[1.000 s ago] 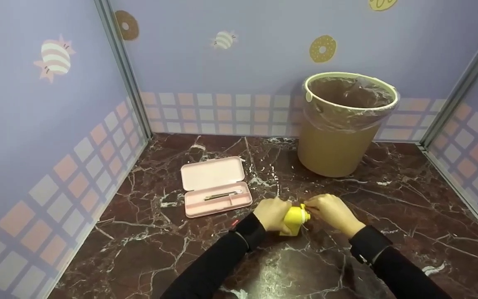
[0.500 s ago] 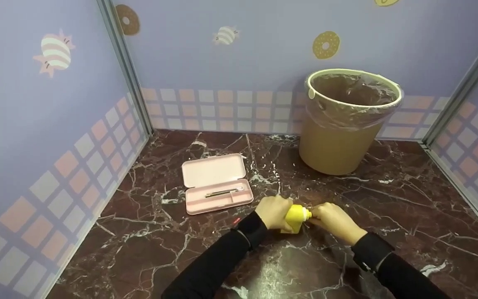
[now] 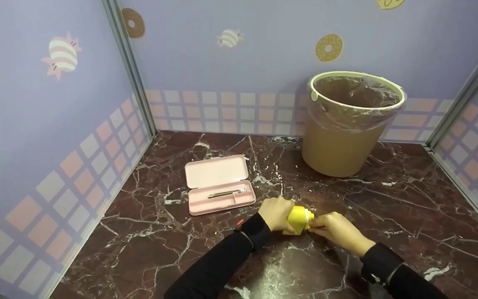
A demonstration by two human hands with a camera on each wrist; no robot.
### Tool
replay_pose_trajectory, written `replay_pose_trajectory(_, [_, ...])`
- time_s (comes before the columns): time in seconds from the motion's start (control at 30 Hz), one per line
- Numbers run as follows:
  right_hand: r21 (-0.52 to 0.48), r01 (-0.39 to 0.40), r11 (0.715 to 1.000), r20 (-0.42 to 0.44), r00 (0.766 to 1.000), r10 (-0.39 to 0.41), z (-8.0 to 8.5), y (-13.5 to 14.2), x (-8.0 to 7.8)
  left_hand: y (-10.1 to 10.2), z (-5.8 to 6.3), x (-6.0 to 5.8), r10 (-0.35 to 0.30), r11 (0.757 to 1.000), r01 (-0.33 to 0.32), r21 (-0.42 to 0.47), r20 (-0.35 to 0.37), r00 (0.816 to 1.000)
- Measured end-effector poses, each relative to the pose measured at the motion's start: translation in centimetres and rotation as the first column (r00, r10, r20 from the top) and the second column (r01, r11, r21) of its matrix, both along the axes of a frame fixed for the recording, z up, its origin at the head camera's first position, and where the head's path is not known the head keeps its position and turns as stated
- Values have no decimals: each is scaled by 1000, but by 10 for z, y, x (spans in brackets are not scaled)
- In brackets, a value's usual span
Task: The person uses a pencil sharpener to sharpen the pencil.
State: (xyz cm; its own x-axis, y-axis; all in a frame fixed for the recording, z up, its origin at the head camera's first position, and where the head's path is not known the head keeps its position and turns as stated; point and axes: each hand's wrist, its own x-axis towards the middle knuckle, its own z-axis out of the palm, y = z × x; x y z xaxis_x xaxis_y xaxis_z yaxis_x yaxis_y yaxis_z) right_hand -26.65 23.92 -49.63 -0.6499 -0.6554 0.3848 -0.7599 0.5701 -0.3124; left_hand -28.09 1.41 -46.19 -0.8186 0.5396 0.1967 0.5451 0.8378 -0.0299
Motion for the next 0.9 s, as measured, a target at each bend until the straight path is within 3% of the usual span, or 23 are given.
replay_pose_trajectory(0.17, [6,-20,1000,-61,998,20,1,-1,4,0,3,0,6,1000,-6,-3,19,1000])
replay_pose_trajectory(0.5, [18,-54,998,-67,996,55,7,2,15,1,1,-1,9,1000,-10,11,51,999])
replay_pose_trajectory(0.73, [43,-53,998,-57,997,55,22,4,28,1,4,0,2,1000,-3,10,57,998])
replay_pose_trajectory(0.9, [53,-52,997,-132,990,58,35,5,33,1,5,-1,-7,1000,7,11,61,998])
